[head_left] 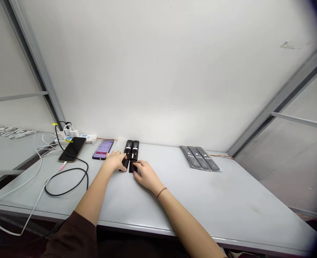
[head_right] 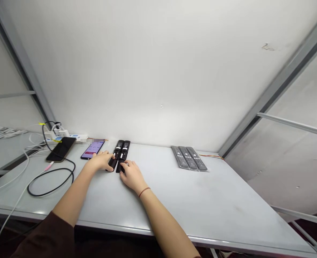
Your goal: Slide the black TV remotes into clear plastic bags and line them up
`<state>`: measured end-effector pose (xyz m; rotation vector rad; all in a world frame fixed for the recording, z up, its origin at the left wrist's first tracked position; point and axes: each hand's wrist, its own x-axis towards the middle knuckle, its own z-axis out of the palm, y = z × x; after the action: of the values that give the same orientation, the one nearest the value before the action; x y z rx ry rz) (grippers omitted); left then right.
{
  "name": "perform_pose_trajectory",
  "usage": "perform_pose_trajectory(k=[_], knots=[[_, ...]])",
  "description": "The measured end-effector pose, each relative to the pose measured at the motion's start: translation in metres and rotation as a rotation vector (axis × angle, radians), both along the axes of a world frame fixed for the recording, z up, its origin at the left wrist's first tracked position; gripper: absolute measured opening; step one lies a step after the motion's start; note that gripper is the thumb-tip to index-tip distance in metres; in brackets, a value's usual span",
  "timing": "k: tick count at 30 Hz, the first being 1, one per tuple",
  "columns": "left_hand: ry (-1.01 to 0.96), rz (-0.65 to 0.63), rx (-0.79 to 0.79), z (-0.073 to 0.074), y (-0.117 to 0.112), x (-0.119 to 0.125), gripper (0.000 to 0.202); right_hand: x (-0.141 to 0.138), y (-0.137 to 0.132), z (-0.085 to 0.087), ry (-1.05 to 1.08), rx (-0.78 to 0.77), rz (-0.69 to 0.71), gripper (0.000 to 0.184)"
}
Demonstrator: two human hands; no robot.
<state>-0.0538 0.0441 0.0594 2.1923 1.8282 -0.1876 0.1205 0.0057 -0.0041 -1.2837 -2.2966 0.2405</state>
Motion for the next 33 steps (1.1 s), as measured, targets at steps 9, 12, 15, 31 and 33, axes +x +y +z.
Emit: perform_pose_trajectory(k=[9,12,15,31,33], knots=[[-0.042,-0.010,-0.002,0.001,-0.001,0.000,0.053,-0.005,0.001,-0.004,0.031,0.013,-0.009,0.025],[-0.081,-0.021,-0.017,0.000,0.001,-0.005,0.057,0.003,0.008,0.001,0.059,0.020,-0.017,0.026],[-0.213,-0.053,0.013,-0.002,0.007,-0.015,0.059,0.036,0.022,0.010,0.096,0.100,-0.329,0.029],[-0.525,-0.311,0.324,-0.015,0.004,0.032,0.031,0.134,0.038,0.005,0.256,-0.160,-1.251,0.046],[-0.504,-0.387,0.300,-0.020,0.000,0.043,0.029,0.135,0.040,0.007,0.311,-0.209,-1.203,0.050]])
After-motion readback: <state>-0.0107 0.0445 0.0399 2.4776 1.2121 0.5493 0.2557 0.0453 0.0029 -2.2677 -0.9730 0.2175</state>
